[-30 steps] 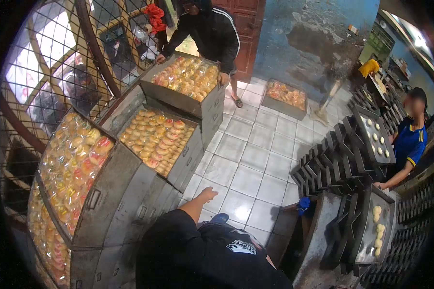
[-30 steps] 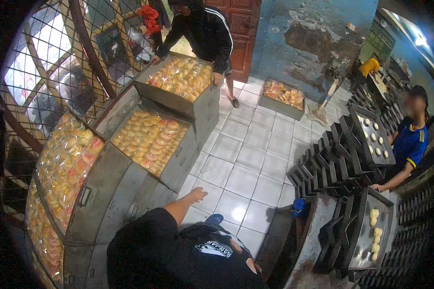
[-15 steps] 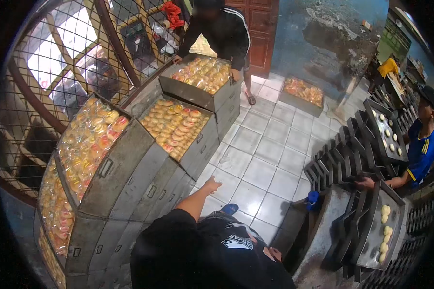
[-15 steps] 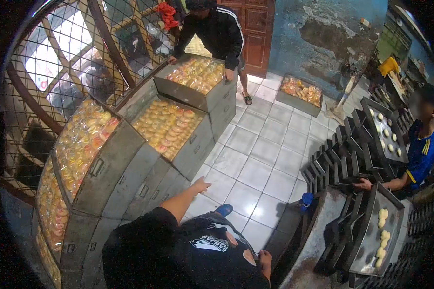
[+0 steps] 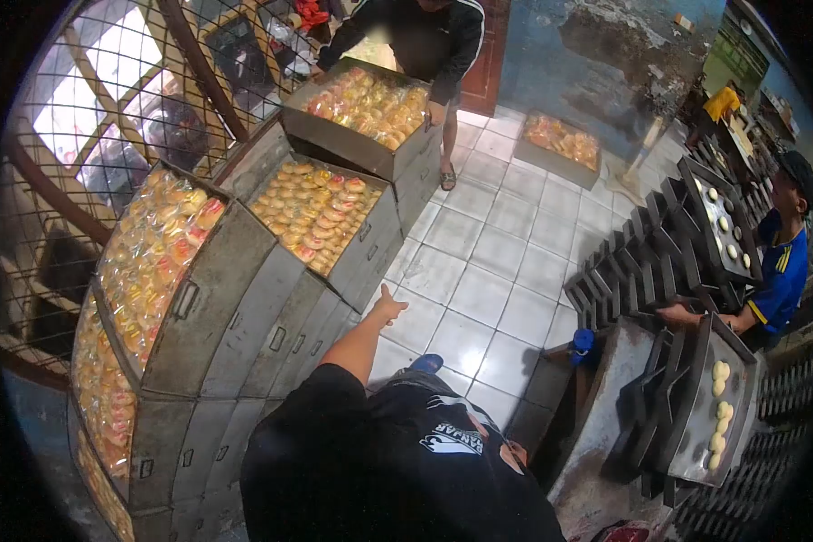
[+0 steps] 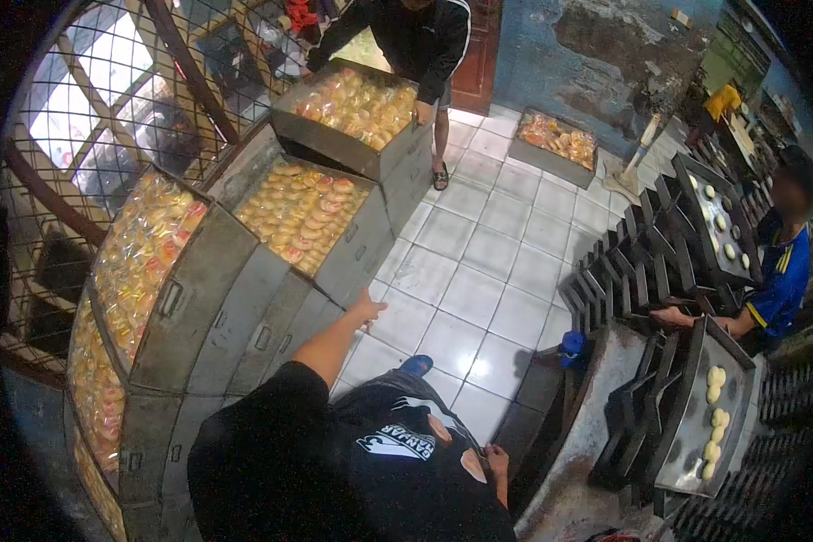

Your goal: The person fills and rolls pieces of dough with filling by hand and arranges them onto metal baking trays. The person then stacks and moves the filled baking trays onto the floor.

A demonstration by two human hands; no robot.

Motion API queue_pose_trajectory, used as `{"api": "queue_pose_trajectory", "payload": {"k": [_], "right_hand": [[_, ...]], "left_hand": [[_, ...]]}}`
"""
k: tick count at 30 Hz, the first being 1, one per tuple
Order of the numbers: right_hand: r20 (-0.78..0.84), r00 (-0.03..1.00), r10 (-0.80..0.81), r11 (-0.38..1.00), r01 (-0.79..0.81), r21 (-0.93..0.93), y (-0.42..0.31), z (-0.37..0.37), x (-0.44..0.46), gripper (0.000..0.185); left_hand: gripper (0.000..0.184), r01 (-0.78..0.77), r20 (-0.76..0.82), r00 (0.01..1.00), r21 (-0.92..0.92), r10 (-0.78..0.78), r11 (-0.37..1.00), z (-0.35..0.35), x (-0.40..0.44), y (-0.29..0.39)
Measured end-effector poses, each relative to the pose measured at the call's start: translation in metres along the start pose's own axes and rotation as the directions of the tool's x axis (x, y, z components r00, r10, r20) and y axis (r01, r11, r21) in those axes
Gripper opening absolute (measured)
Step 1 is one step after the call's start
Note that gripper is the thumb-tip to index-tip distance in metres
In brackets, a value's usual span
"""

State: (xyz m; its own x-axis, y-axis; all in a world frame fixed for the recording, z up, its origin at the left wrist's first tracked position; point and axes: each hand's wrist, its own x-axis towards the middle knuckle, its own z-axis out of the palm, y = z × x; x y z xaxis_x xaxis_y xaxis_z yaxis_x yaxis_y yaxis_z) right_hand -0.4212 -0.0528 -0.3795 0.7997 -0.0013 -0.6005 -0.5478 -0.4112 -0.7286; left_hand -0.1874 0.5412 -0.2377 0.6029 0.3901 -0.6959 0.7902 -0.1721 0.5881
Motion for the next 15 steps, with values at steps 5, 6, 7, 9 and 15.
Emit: {"api": "queue_pose_trajectory", "payload": {"k": [5,6,7,9,15], "right_hand": [[-0.047,0.999,-0.003,0.982,-0.005,-0.188,0.039,0.007,0.005,0.045],[-0.105,0.993,0.060,0.980,-0.079,-0.182,0.064,0.012,0.016,0.045],[-0.166,0.982,0.090,0.969,-0.125,-0.212,0.059,0.015,0.012,0.046],[-0.286,0.947,0.149,0.941,-0.225,-0.255,0.050,0.022,0.006,0.047],[-0.127,0.969,0.210,0.977,-0.214,-0.017,-0.047,0.032,-0.025,0.044]], "left_hand": [[0.128,-0.061,-0.141,0.986,0.210,0.092,0.976,-0.004,0.051,0.011],[0.128,-0.048,-0.134,0.988,0.210,0.077,0.977,-0.013,0.050,0.018],[0.127,-0.010,-0.096,0.995,0.159,0.025,0.987,-0.024,0.045,0.029],[0.126,0.029,-0.050,0.998,0.109,-0.024,0.994,-0.041,0.056,0.038],[0.119,0.151,-0.023,0.987,-0.215,-0.160,0.965,-0.107,0.153,-0.024]]}}
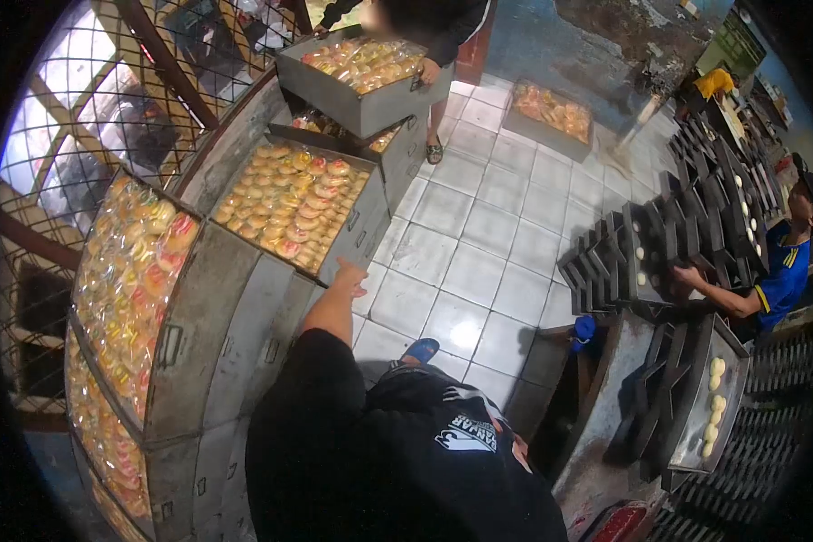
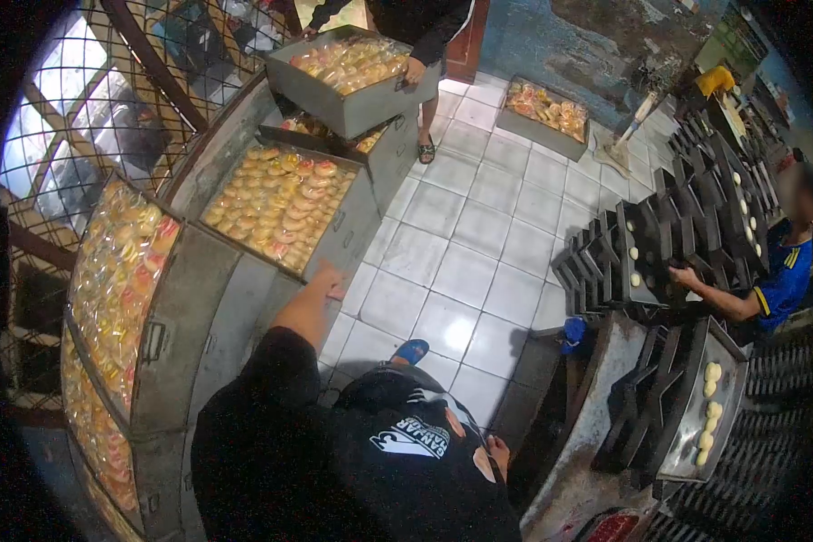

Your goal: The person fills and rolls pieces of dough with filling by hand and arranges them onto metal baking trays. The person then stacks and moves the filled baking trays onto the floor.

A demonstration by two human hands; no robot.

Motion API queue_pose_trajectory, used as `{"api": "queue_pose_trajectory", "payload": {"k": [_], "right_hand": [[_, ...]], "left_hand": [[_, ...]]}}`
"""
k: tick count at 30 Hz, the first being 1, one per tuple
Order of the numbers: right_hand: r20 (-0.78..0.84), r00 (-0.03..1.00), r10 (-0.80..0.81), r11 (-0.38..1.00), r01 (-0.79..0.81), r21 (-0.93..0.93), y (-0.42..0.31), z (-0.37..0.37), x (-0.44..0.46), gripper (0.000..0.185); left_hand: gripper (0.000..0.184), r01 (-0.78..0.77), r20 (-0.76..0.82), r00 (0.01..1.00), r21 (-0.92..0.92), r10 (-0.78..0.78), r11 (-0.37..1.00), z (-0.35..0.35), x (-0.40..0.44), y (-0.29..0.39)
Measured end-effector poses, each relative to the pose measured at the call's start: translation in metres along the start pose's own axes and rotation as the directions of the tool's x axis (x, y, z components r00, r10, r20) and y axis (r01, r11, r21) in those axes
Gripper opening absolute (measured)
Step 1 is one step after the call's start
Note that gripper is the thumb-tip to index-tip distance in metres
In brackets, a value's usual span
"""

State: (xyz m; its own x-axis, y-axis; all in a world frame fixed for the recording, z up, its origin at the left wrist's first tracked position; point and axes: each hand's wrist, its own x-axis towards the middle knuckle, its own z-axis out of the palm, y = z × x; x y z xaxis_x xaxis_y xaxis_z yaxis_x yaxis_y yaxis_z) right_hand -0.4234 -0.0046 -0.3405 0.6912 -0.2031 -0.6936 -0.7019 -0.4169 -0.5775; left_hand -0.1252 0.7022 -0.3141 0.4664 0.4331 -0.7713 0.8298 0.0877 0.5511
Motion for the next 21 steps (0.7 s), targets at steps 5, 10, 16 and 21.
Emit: {"api": "queue_pose_trajectory", "payload": {"k": [5,10,16,21], "right_hand": [[-0.033,0.999,-0.001,0.997,0.004,0.079,-0.005,0.026,0.006,0.043],[-0.074,0.997,-0.003,0.998,-0.001,-0.061,-0.078,0.033,-0.034,0.047],[-0.074,0.993,0.094,0.995,-0.092,0.030,-0.131,0.041,-0.071,0.046],[-0.046,0.998,0.033,0.998,-0.035,-0.051,-0.111,0.039,-0.055,0.048]], "left_hand": [[0.121,0.126,-0.036,0.991,-0.029,-0.127,0.992,-0.026,0.023,-0.005],[0.093,0.201,-0.056,0.978,0.012,-0.200,0.980,-0.035,0.017,0.007],[0.109,0.105,-0.077,0.992,0.107,-0.097,0.989,-0.053,0.046,0.001],[0.092,0.098,0.011,0.995,0.196,-0.102,0.976,-0.061,0.029,0.010]]}}
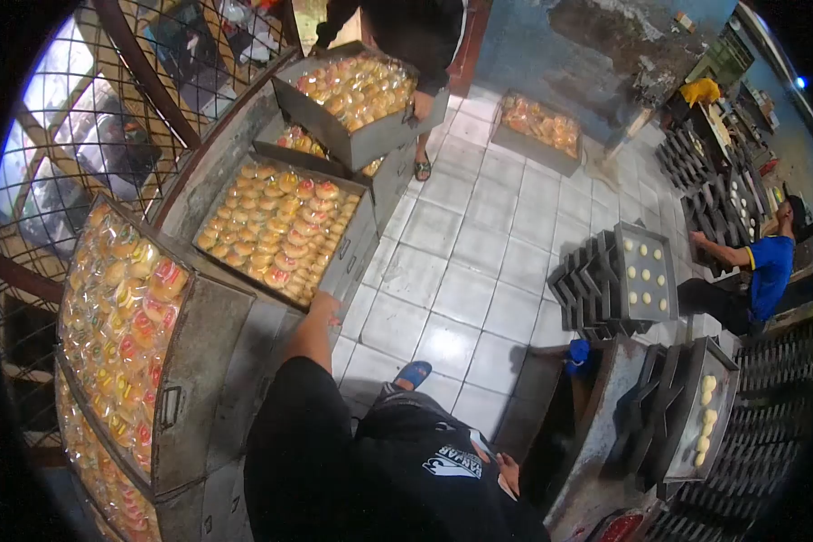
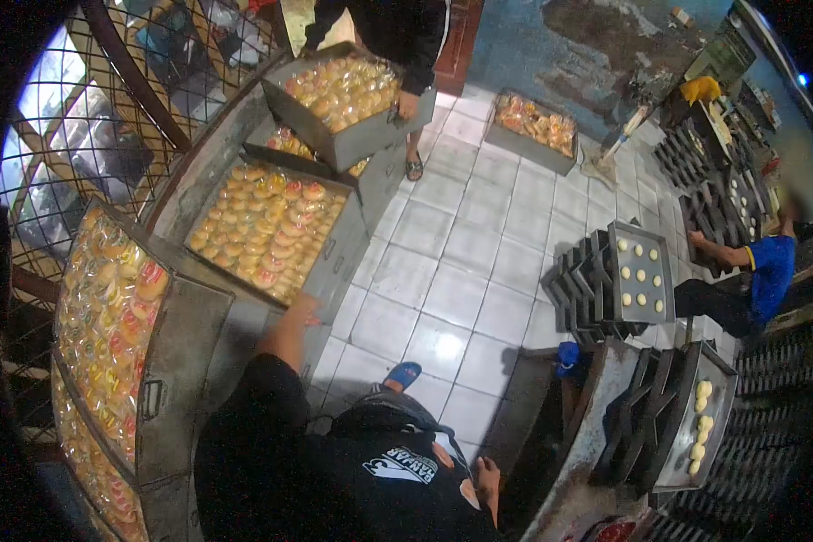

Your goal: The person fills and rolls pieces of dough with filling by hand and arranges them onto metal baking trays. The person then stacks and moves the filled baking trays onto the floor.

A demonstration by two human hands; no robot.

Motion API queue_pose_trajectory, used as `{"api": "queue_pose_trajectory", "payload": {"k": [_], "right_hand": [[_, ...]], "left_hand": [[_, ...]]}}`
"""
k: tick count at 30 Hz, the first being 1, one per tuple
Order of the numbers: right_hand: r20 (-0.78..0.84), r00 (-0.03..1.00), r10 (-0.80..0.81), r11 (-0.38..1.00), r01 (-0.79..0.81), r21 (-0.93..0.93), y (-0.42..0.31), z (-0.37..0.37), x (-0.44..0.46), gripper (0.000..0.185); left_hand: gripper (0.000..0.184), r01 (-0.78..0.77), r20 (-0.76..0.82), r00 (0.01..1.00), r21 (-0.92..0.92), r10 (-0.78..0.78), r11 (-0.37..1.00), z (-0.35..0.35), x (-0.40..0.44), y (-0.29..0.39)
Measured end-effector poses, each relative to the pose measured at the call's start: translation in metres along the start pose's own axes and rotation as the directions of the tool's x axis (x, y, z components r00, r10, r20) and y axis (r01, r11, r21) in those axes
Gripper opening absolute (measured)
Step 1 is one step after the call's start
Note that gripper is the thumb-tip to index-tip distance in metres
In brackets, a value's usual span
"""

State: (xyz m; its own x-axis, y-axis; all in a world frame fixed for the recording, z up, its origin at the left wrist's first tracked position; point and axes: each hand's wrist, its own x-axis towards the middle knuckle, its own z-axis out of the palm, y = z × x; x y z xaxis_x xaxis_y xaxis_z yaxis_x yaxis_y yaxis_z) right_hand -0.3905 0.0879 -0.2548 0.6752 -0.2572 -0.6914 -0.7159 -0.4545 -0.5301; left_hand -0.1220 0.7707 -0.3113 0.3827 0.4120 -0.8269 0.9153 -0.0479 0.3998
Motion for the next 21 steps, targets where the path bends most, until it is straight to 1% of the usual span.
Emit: {"api": "queue_pose_trajectory", "payload": {"k": [1,2,3,5,6,8,9,10,11,12,13,14,15,17,18,19,20,21], "right_hand": [[-0.010,1.000,0.004,0.999,-0.004,-0.049,0.027,0.003,0.014,0.049],[-0.009,0.997,-0.076,0.995,0.076,-0.061,0.080,0.009,0.049,0.052],[-0.007,0.996,-0.094,0.994,0.093,-0.057,0.054,0.006,0.039,0.052],[-0.029,0.999,-0.022,0.995,0.019,-0.097,0.013,-0.003,0.015,0.053],[-0.026,0.999,-0.038,0.995,0.035,-0.093,0.009,-0.005,0.015,0.053],[0.021,0.999,-0.048,0.996,0.050,-0.073,0.001,-0.008,0.016,0.052],[0.023,0.998,-0.062,0.996,0.064,-0.067,-0.004,-0.009,0.018,0.052],[-0.001,0.999,-0.036,0.994,0.035,-0.105,-0.008,-0.010,0.017,0.051],[-0.025,1.000,-0.009,0.990,0.006,-0.141,-0.015,-0.011,0.014,0.049],[0.018,0.998,-0.054,0.991,0.056,-0.123,0.017,-0.007,0.041,0.048],[0.060,0.993,-0.099,0.989,0.104,-0.102,0.049,-0.003,0.069,0.047],[0.103,0.984,-0.143,0.986,0.151,-0.077,0.080,0.001,0.096,0.045],[0.109,0.986,-0.128,0.988,0.136,-0.067,0.053,-0.010,0.075,0.044],[0.119,0.989,-0.088,0.995,0.091,-0.026,0.007,-0.027,0.046,0.041],[0.113,0.989,-0.093,0.995,0.096,-0.023,-0.001,-0.028,0.045,0.041],[0.104,0.987,-0.121,0.992,0.124,-0.025,0.008,-0.029,0.051,0.037],[0.094,0.984,-0.151,0.988,0.154,-0.028,0.015,-0.032,0.059,0.035],[0.050,0.989,-0.137,0.990,0.135,0.044,0.017,-0.029,0.060,0.032]], "left_hand": [[0.088,-0.028,-0.128,0.991,-0.027,0.024,0.999,0.006,-0.014,0.001],[0.085,-0.054,-0.255,0.966,-0.054,0.039,0.997,0.009,-0.027,0.002],[0.085,-0.066,-0.265,0.963,-0.063,0.048,0.996,0.012,-0.025,-0.001],[0.089,-0.028,-0.234,0.972,-0.139,-0.006,0.990,0.015,-0.023,-0.002],[0.089,-0.039,-0.245,0.970,-0.146,0.002,0.988,0.012,-0.032,-0.001],[0.108,-0.032,-0.081,0.997,-0.163,0.018,0.986,0.007,-0.049,0.001],[0.106,-0.072,-0.035,0.997,-0.114,0.068,0.991,0.007,-0.056,0.004],[0.104,-0.174,-0.047,0.984,-0.001,0.173,0.985,0.007,-0.059,0.018],[0.103,-0.302,-0.092,0.943,0.159,0.318,0.940,0.010,-0.059,0.036],[0.102,-0.415,-0.129,0.878,0.277,0.462,0.867,0.012,-0.064,0.066],[0.102,-0.509,-0.158,0.795,0.352,0.585,0.786,0.014,-0.076,0.107],[0.103,-0.547,-0.145,0.776,0.328,0.613,0.770,0.013,-0.120,0.159],[0.099,-0.697,-0.236,0.507,0.454,0.829,0.555,0.014,-0.106,0.194],[0.099,-0.694,-0.091,0.669,0.281,0.738,0.663,0.000,-0.172,0.273],[0.099,-0.691,-0.025,0.700,0.228,0.714,0.686,-0.004,-0.175,0.299],[0.099,-0.698,-0.021,0.694,0.226,0.720,0.680,-0.005,-0.169,0.318],[0.099,-0.654,-0.023,0.739,0.218,0.673,0.725,-0.002,-0.155,0.337],[0.100,-0.608,-0.024,0.780,0.208,0.625,0.767,0.002,-0.155,0.350]]}}
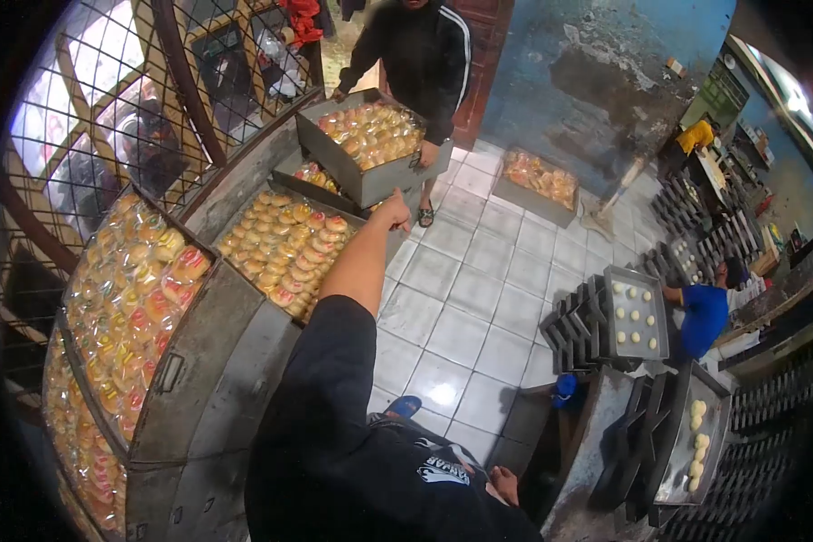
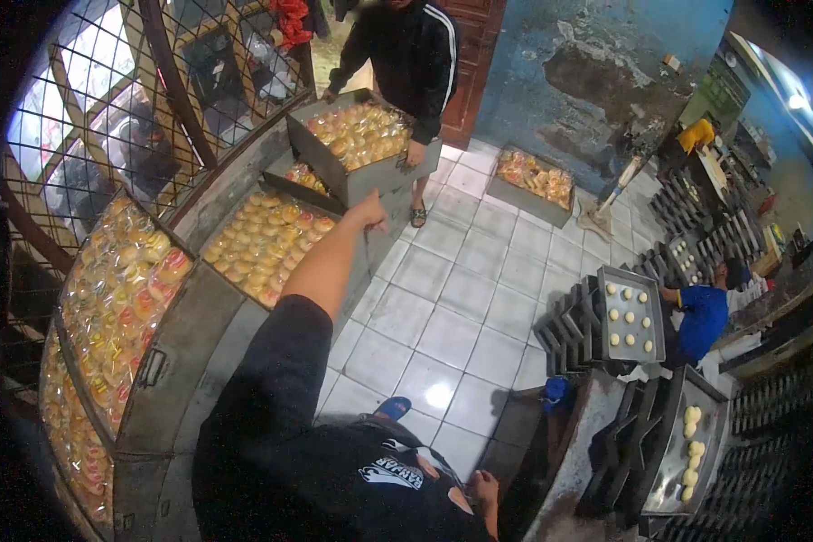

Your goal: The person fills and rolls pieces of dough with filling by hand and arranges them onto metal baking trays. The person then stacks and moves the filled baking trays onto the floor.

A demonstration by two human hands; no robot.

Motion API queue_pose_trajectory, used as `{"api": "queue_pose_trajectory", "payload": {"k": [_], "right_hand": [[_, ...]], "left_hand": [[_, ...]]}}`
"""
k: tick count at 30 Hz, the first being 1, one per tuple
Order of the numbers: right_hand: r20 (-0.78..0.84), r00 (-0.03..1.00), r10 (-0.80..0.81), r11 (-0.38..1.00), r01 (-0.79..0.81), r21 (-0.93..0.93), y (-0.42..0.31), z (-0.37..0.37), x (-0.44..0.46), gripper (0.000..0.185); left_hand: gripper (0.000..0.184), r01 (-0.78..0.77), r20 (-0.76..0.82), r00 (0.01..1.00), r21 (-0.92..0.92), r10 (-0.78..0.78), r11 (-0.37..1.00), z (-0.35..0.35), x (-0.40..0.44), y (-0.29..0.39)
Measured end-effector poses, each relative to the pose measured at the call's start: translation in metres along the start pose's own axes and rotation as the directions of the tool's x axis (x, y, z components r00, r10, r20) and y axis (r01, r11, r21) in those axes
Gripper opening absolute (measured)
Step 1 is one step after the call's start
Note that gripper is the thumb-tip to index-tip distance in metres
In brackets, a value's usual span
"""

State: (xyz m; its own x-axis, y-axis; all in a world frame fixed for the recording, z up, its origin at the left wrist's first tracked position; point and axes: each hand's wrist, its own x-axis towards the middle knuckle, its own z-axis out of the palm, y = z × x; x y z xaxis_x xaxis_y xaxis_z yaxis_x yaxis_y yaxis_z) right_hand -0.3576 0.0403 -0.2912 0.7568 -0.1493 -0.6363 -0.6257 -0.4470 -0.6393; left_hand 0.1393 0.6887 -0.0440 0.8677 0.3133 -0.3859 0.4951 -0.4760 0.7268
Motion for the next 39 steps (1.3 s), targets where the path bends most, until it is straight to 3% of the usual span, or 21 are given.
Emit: {"api": "queue_pose_trajectory", "payload": {"k": [3,6,8,9,10,11,12,13,14,15,16,17,19,21,23,24,26,29,34,36,39], "right_hand": [[-0.022,0.999,0.035,0.999,-0.035,0.021,-0.007,0.001,-0.009,0.033],[-0.015,0.995,0.102,0.990,-0.100,0.102,0.008,0.010,-0.016,0.045],[0.063,0.998,-0.016,0.965,0.000,0.261,0.114,0.022,0.035,0.045],[0.168,0.954,0.246,0.968,-0.233,-0.096,0.146,0.027,0.067,0.042],[0.146,0.962,0.229,0.964,-0.203,-0.173,0.128,0.031,0.060,0.041],[0.115,0.974,0.196,0.969,-0.175,-0.176,0.088,0.031,0.042,0.041],[0.103,0.978,0.183,0.970,-0.163,-0.179,0.057,0.031,0.028,0.041],[0.090,0.979,0.180,0.970,-0.162,-0.180,0.030,0.027,0.017,0.040],[0.091,0.982,0.167,0.972,-0.148,-0.183,0.022,0.026,0.018,0.040],[0.097,0.985,0.142,0.978,-0.125,-0.169,0.023,0.023,0.025,0.040],[0.107,0.986,0.126,0.980,-0.107,-0.168,0.027,0.020,0.027,0.039],[0.121,0.987,0.109,0.983,-0.089,-0.162,0.032,0.018,0.033,0.039],[0.171,0.984,0.055,0.993,-0.035,-0.117,0.065,0.012,0.061,0.039],[0.221,0.975,0.007,0.999,0.002,-0.040,0.084,0.002,0.078,0.038],[0.138,0.990,-0.009,1.000,0.007,0.015,0.009,-0.003,0.044,0.036],[0.097,0.995,-0.017,0.999,0.013,0.042,-0.045,-0.006,0.019,0.035],[0.122,0.992,0.011,0.990,-0.028,0.138,-0.043,-0.001,0.037,0.032],[0.054,0.998,0.012,0.981,-0.022,0.191,-0.038,0.002,0.052,0.031],[0.107,0.994,0.019,0.999,-0.023,0.034,-0.074,0.004,0.008,0.034],[0.087,0.996,-0.032,0.995,0.040,-0.093,-0.043,0.003,0.019,0.037],[0.056,0.998,-0.002,0.967,0.016,-0.255,-0.026,0.002,0.017,0.041]], "left_hand": [[0.102,-0.013,-0.025,1.000,-0.033,0.012,0.999,0.012,-0.012,0.001],[0.100,-0.006,-0.054,0.999,-0.188,-0.004,0.982,0.085,0.024,-0.076],[0.085,-0.174,-0.263,0.944,0.121,0.201,0.977,0.154,-0.013,-0.140],[0.080,-0.059,-0.094,0.993,0.174,0.076,0.983,0.176,-0.064,-0.153],[0.073,-0.079,-0.043,0.995,0.228,0.092,0.970,0.252,-0.048,-0.238],[0.051,-0.401,0.338,0.907,0.507,0.252,0.763,0.270,-0.091,-0.268],[0.032,-0.711,0.694,0.685,0.568,0.223,0.415,0.276,-0.141,-0.290],[0.024,-0.479,0.681,0.732,0.496,0.018,0.724,0.286,-0.162,-0.296],[0.021,-0.064,0.635,0.747,0.365,-0.198,0.929,0.293,-0.185,-0.301],[0.024,0.309,0.562,0.727,0.245,-0.395,0.919,0.301,-0.209,-0.305],[0.024,0.316,0.560,0.726,0.242,-0.398,0.917,0.298,-0.205,-0.306],[0.027,-0.026,0.582,0.806,0.216,-0.108,0.976,0.295,-0.203,-0.313],[0.035,-0.634,0.617,0.731,0.454,0.293,0.626,0.277,-0.197,-0.302],[0.032,-0.221,0.441,0.893,0.266,0.085,0.938,0.276,-0.180,-0.308],[0.031,0.235,0.248,0.947,-0.102,-0.204,0.967,0.257,-0.191,-0.274],[0.031,0.243,0.242,0.947,-0.106,-0.212,0.964,0.253,-0.193,-0.264],[0.030,0.253,0.203,0.959,-0.312,-0.196,0.916,0.252,-0.203,-0.256],[0.028,0.280,0.197,0.954,-0.317,-0.226,0.906,0.265,-0.216,-0.253],[0.030,0.258,0.366,0.907,-0.095,-0.207,0.961,0.280,-0.221,-0.274],[0.032,0.125,0.390,0.912,0.025,-0.125,0.992,0.285,-0.216,-0.293],[0.030,0.296,0.363,0.896,-0.060,-0.256,0.953,0.272,-0.222,-0.285]]}}
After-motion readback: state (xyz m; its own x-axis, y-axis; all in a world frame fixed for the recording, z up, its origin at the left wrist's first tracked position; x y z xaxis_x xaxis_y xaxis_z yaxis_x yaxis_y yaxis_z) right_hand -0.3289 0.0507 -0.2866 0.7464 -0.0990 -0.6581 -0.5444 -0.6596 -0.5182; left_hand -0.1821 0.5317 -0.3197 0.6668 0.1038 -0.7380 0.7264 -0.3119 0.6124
